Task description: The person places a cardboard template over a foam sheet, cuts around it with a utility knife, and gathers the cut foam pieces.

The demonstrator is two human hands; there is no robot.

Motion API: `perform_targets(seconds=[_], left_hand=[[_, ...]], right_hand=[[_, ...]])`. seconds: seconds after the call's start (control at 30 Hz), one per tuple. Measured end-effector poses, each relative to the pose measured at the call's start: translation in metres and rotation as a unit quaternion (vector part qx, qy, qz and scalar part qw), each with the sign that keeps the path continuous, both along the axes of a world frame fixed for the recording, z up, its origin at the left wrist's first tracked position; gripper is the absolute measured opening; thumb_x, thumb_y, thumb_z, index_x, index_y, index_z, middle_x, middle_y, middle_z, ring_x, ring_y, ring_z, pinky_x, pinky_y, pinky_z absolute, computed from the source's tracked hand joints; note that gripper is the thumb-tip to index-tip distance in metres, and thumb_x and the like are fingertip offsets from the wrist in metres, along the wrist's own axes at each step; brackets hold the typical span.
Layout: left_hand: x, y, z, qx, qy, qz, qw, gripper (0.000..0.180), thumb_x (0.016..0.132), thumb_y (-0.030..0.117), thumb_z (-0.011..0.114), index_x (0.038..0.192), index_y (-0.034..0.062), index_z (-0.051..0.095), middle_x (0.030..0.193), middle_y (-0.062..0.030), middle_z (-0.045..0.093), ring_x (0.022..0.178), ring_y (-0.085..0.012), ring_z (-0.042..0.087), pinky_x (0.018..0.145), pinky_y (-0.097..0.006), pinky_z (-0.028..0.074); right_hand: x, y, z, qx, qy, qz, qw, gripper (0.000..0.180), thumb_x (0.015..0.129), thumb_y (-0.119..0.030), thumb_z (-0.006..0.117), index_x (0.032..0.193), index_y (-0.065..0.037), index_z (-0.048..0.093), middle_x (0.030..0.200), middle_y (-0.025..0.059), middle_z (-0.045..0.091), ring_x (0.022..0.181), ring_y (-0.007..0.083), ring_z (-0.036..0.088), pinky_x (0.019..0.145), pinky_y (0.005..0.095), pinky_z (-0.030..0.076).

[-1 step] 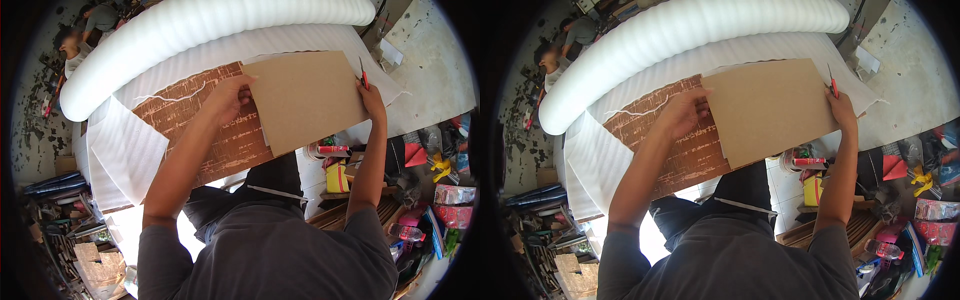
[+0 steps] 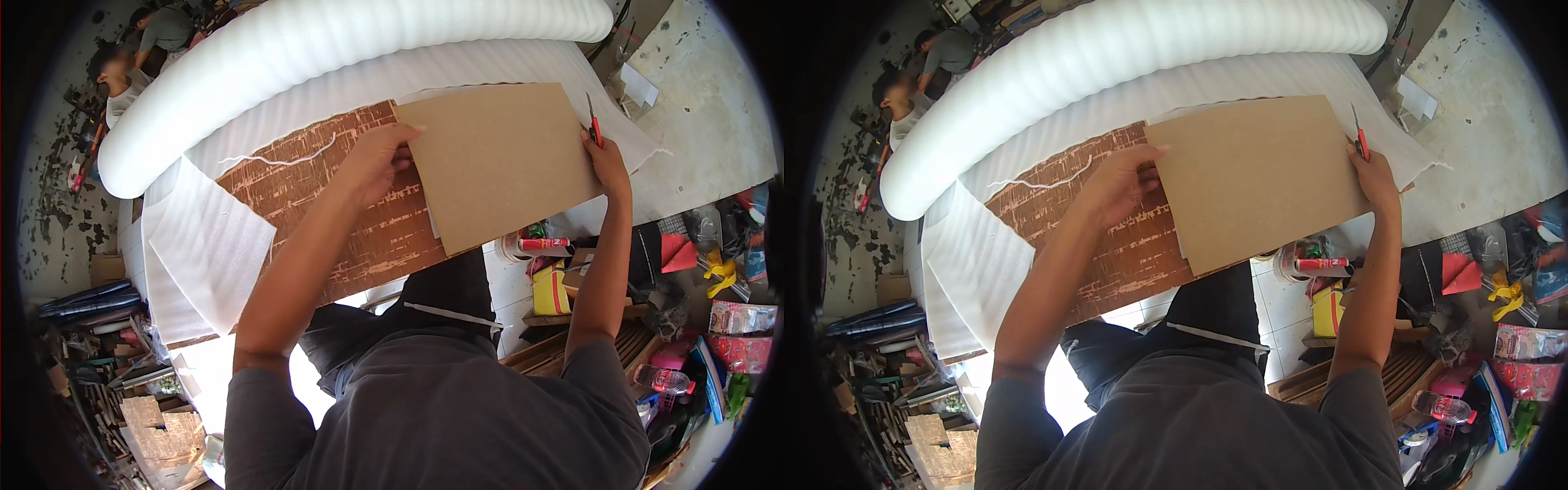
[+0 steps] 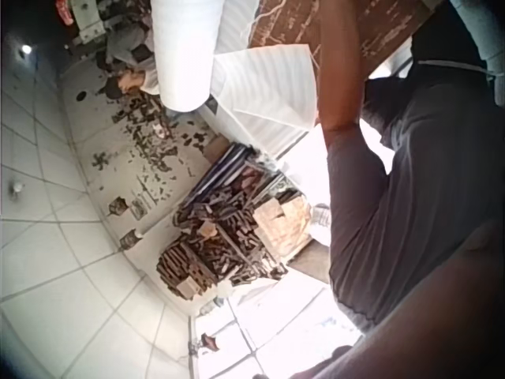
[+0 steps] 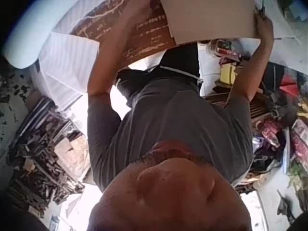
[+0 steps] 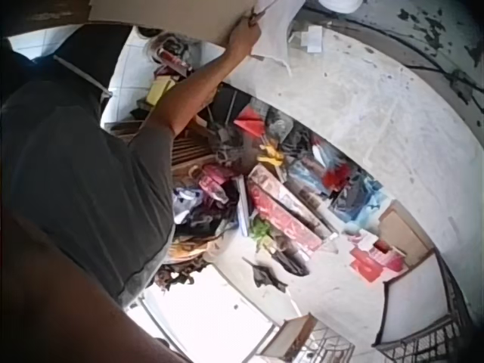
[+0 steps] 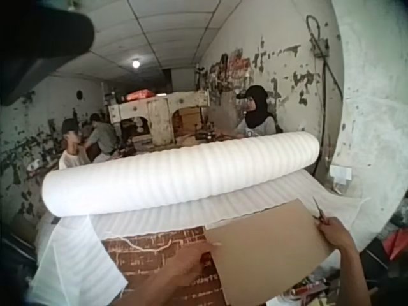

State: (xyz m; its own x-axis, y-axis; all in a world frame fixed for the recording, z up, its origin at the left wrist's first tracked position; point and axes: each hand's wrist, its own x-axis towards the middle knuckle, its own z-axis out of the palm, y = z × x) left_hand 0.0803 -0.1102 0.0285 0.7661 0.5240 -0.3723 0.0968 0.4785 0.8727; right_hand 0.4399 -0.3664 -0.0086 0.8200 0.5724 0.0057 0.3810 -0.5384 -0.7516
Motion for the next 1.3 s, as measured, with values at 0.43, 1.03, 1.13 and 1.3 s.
perform_targets(seconds=[0.43,1.03,1.13,1.3], left_hand=[[0.036,-0.015,-0.026,-0.064,-0.126,0.107,0.984,0.035,0.101,0.018,0.062,0.128,-0.0029,0.055,0.123,-0.0134,0.065,0.111,-0.0245,0.066,0.096,-0.040,0.056],[0.057,0.032,-0.034,-0.017,-0.143,0.177,0.974,0.023,0.100,0.020,0.065,0.108,-0.0015,0.062,0.101,-0.0111,0.066,0.090,-0.0210,0.066,0.079,-0.037,0.059],[0.056,0.034,-0.039,0.015,-0.135,0.175,0.975,0.023,0.103,0.023,0.062,0.107,0.0005,0.062,0.100,-0.0110,0.066,0.090,-0.0210,0.065,0.079,-0.039,0.059],[0.058,0.023,-0.033,0.036,-0.145,0.173,0.974,0.019,0.105,0.023,0.059,0.099,0.0048,0.061,0.081,-0.0086,0.065,0.086,-0.0224,0.069,0.073,-0.035,0.058]], right_hand=[[0.004,-0.005,-0.003,0.035,0.104,0.034,0.993,0.050,0.101,-0.044,0.063,0.120,0.002,0.068,0.095,0.0049,0.071,0.078,0.0117,0.064,0.075,0.0290,0.051],[-0.012,-0.010,0.009,0.069,0.156,0.058,0.984,0.049,0.101,-0.041,0.063,0.121,0.004,0.066,0.098,0.0068,0.071,0.083,0.0128,0.064,0.078,0.0300,0.051],[-0.008,-0.010,0.011,0.047,0.149,0.066,0.986,0.049,0.102,-0.041,0.063,0.122,0.003,0.066,0.099,0.0067,0.071,0.084,0.0129,0.065,0.079,0.0299,0.051],[-0.013,-0.010,0.012,0.056,0.163,0.063,0.983,0.050,0.101,-0.042,0.063,0.124,0.003,0.065,0.100,0.0065,0.071,0.083,0.0130,0.066,0.078,0.0301,0.052]])
